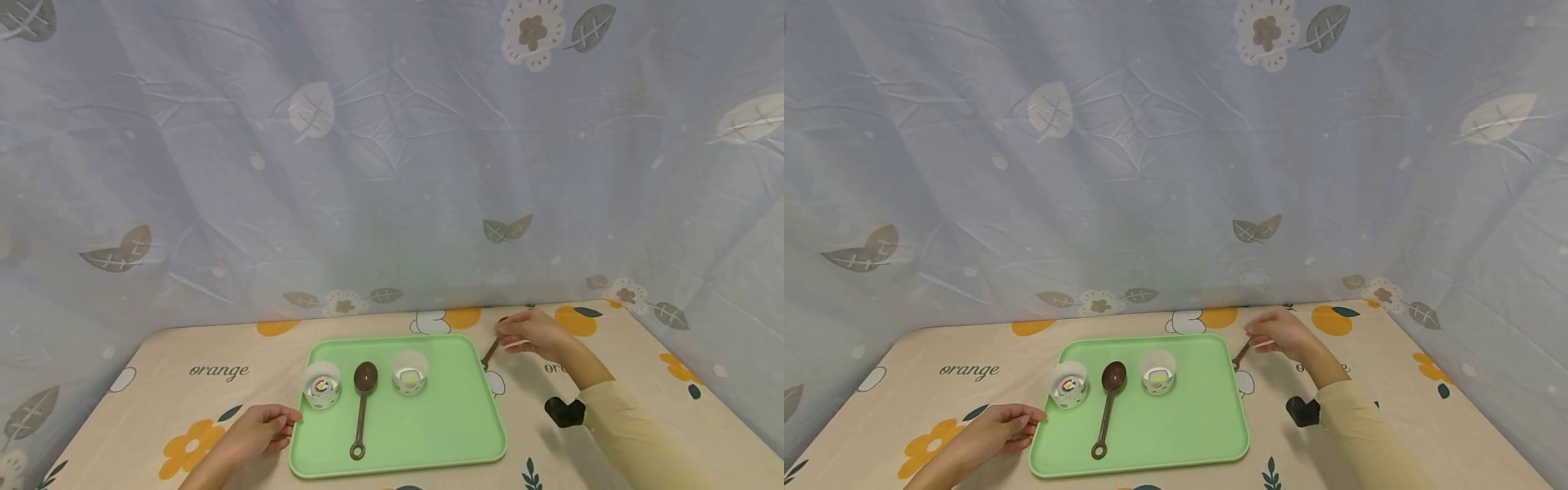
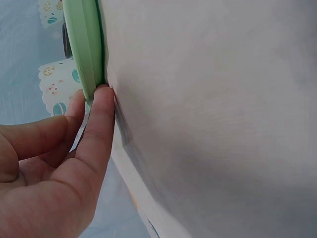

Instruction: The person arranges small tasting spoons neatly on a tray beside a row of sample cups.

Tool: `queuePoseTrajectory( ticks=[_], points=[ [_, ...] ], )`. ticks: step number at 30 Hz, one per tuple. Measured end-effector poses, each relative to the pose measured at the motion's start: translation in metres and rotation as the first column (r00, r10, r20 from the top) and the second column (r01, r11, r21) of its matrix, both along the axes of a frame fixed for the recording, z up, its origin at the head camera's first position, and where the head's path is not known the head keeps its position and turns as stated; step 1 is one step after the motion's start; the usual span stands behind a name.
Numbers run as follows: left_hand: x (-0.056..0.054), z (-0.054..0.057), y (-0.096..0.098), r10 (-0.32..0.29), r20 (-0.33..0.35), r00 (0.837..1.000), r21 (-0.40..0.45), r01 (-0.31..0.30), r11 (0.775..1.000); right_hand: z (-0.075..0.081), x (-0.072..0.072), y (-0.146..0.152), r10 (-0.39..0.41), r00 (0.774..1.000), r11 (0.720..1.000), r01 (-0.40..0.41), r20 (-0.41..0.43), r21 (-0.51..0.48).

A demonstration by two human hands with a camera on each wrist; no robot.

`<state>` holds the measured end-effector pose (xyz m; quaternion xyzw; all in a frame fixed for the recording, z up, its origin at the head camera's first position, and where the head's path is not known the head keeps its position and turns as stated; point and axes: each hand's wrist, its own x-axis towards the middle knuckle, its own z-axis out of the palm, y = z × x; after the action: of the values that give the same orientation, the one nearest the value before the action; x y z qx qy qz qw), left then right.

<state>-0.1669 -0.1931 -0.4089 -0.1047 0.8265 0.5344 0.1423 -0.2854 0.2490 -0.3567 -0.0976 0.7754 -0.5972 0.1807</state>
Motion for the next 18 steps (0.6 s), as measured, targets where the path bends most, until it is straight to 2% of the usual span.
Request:
queuePoseTrajectory(
  ticks=[5,9,12,18],
  points=[
    [0.000,0.000,0.000,0.000,0.004,1.000,0.002,0.000,1.000,-0.008,-0.002,0.004,-0.062,0.998,0.998,0.061,0.030,0.008],
    [0.000,0.001,0.000,-0.003,0.014,1.000,0.002,0.003,1.000,-0.016,-0.005,0.011,-0.014,1.000,0.998,0.015,0.022,-0.056],
    [0.000,0.001,0.000,-0.004,0.016,1.000,-0.002,0.004,1.000,-0.020,-0.005,0.014,-0.011,1.000,0.998,0.012,0.027,-0.061],
    [0.000,0.001,0.000,-0.002,0.012,1.000,-0.001,0.002,1.000,-0.023,-0.001,0.006,-0.123,0.990,0.992,0.124,0.068,-0.002]
  ],
)
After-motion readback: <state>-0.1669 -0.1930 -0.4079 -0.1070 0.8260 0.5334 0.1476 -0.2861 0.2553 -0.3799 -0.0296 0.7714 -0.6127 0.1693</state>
